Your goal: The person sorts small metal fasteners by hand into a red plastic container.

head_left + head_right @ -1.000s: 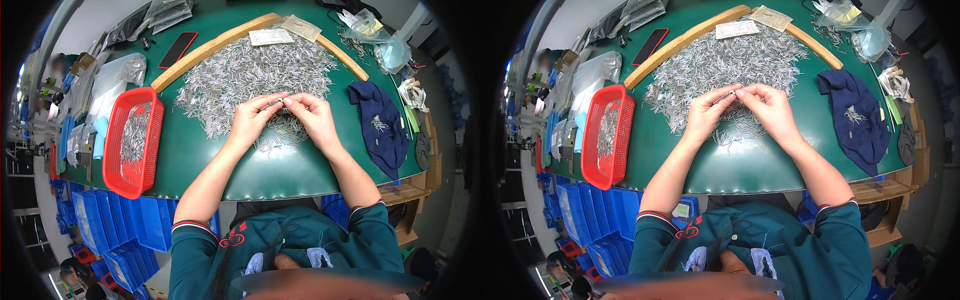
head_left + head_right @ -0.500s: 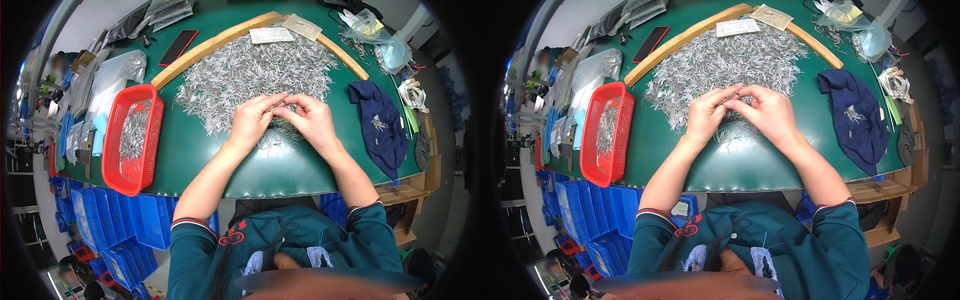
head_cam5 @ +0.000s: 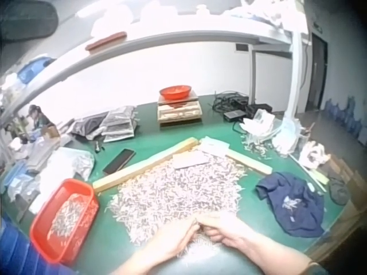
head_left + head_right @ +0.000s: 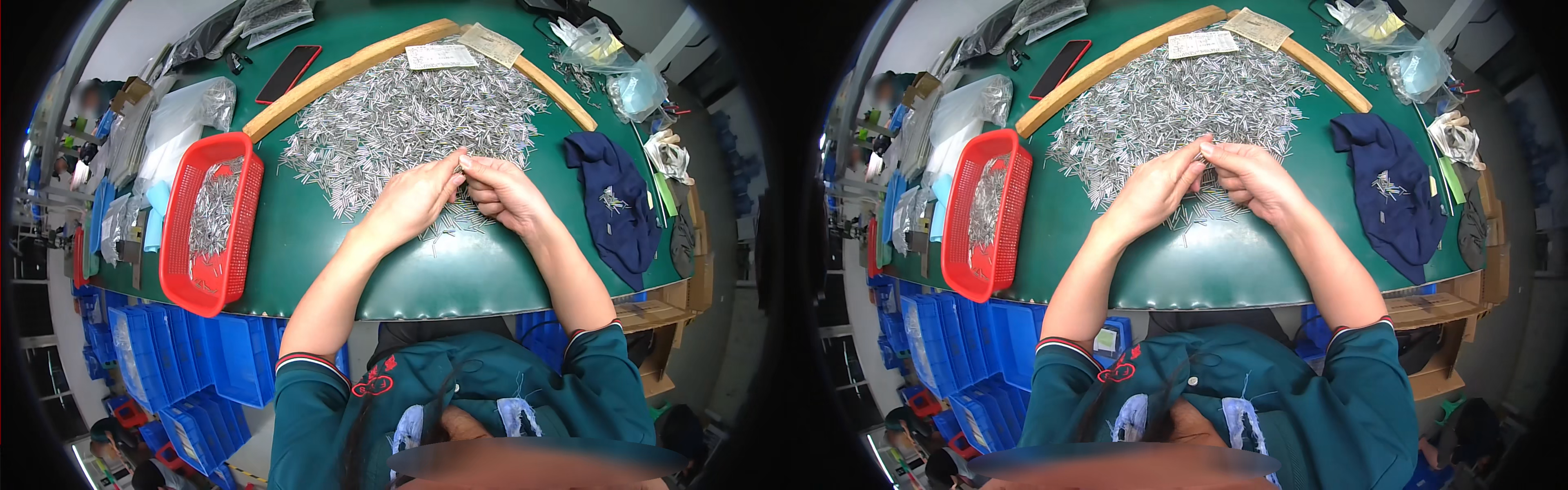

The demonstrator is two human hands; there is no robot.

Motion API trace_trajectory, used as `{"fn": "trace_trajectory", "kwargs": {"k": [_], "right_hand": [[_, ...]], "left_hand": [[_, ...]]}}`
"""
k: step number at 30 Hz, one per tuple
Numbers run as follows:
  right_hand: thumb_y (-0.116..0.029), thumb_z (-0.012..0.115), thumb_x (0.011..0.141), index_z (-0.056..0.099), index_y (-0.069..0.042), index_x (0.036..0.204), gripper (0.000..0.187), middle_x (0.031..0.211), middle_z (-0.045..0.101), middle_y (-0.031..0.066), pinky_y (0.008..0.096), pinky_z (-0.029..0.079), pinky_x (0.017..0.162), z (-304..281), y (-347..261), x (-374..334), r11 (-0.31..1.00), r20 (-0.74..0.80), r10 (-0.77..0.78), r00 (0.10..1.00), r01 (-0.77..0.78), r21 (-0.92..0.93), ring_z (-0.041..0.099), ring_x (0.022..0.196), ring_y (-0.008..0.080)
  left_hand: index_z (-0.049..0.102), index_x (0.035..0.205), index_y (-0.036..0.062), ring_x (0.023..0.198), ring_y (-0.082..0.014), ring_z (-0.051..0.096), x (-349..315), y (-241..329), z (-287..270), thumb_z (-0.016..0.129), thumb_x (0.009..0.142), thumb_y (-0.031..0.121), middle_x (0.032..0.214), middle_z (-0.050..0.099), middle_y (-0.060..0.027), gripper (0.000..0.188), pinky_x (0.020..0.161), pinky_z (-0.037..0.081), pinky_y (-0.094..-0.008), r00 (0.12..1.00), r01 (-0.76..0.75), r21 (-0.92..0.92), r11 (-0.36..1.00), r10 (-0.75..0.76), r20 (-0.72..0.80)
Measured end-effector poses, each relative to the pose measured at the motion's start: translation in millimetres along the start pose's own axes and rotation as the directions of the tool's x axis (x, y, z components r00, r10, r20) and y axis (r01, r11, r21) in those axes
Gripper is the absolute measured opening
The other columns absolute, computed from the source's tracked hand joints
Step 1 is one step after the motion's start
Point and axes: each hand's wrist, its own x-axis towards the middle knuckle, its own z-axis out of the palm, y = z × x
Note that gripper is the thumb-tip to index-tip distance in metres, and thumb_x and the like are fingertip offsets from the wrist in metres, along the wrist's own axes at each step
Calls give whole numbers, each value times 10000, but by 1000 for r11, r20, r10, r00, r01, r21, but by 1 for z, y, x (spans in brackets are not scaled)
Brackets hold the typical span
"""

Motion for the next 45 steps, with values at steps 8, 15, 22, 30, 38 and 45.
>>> {"fn": "trace_trajectory", "kwargs": {"k": [8, 15, 22, 30, 38, 45], "right_hand": [[-214, 472, 884, 493, -104, 828, 125, 543, 333, -75, 115, 222, 305, -9, 12, 7, 748, 298, 184, 937, -330, 576, 303, 428, -9], [-237, 437, 897, 492, -59, 870, 188, 558, 341, -51, 123, 254, 324, -11, 14, 9, 626, 443, 154, 883, -434, 648, 324, 455, 17], [-238, 413, 908, 498, -81, 886, 180, 571, 325, -58, 119, 252, 320, -10, 14, 7, 613, 448, 128, 885, -426, 666, 311, 446, 7], [-258, 398, 913, 493, -73, 898, 209, 573, 327, -55, 127, 263, 324, -7, 11, 5, 576, 473, 97, 876, -437, 691, 315, 444, 12], [-250, 393, 915, 494, -59, 901, 216, 577, 332, -51, 131, 272, 327, -6, 10, 5, 542, 481, 89, 872, -447, 712, 321, 457, 18], [-239, 404, 909, 497, -54, 900, 207, 586, 349, -49, 130, 279, 329, -6, 10, 3, 565, 492, 41, 870, -426, 706, 331, 470, 18]], "left_hand": [[426, 1214, 64, 658, -208, 553, 0, -3, 3, 425, 889, 185, 723, 546, -93, 347, 616, 446, -307, 998, -37, -25, 999, 36, -42], [415, 1224, 67, 711, -206, 564, -1, -4, 4, 438, 884, 165, 881, 558, -122, 355, 660, 455, -296, 993, -87, -97, 991, 78, -92], [422, 1216, 65, 792, -243, 568, 1, -1, 10, 452, 868, 141, 905, 566, -126, 357, 705, 455, -318, 977, -117, 6, 993, 116, -180], [414, 1202, 24, 805, -246, 564, 1, 4, 16, 534, 809, 127, 880, 567, -103, 424, 697, 459, -332, 951, -132, 204, 970, 182, -248], [391, 1221, 25, 807, -249, 551, 2, 0, 17, 534, 804, 104, 890, 554, -102, 448, 706, 451, -327, 944, -183, 188, 965, 226, -242], [429, 1193, 43, 777, -252, 545, 2, 4, 19, 520, 807, 50, 851, 528, -101, 397, 691, 448, -333, 935, -168, 100, 981, 191, -301]]}}
